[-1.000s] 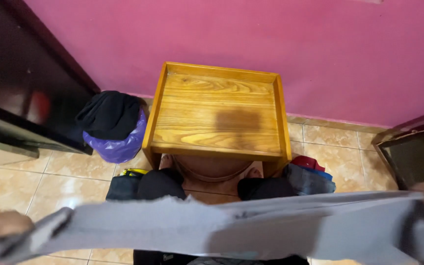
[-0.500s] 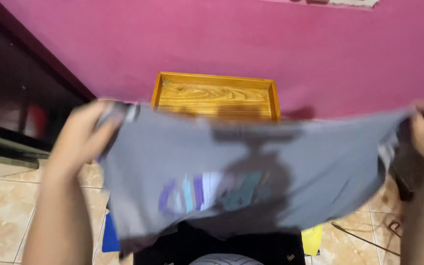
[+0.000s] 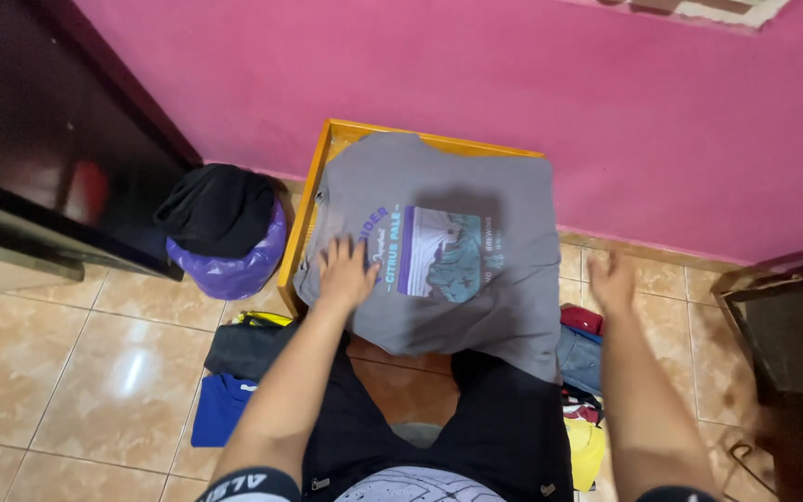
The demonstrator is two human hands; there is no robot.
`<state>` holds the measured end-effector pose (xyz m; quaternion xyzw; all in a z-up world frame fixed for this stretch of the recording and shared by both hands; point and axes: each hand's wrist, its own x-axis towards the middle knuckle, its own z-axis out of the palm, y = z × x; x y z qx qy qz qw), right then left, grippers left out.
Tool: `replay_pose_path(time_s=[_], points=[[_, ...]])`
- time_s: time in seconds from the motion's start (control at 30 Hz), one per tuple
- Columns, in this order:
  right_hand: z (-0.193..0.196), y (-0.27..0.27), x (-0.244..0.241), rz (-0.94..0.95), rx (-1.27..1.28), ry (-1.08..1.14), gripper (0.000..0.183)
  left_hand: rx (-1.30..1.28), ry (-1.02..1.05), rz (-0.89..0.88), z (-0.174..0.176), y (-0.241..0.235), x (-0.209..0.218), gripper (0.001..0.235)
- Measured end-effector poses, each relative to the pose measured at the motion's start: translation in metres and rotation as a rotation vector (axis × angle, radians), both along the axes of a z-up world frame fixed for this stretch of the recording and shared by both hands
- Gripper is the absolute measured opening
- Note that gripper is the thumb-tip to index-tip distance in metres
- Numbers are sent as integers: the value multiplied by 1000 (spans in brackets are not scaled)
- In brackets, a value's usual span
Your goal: Folding a blue t-shirt and a grey t-shirt on a wooden tray.
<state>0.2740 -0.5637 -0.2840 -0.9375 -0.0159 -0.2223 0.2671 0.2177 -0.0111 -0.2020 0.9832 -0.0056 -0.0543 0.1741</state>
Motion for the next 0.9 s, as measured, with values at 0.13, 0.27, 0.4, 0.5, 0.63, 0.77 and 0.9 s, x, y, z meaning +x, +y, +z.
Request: replay_pose_path(time_s=[0.13,0.27,0.4,0.5,0.63,0.77,0.9], points=[[-82,32,-90,-429,467,625,66,-48,81,113,-9,4,-66,64],[62,145,-158,-598,1151,841,87,-193,-39,226,-28,15,-113,65],[-23,82,-149,-504,1256,980,90,-386,-315,501,-121,49,-97,53],[-61,63,-153,-513,1123,905,69,-672,-182,756,-121,63,-93,56],[17,96,-158,-463,841,1088,71,-1017,-84,773,-84,52,-88,68],[17,63,-169,-524,858,1070,87,-952,-24,789,-118,59,-72,75],[43,28,-163,-519,961,960,81,-801,25,815,-128,67,-78,70]])
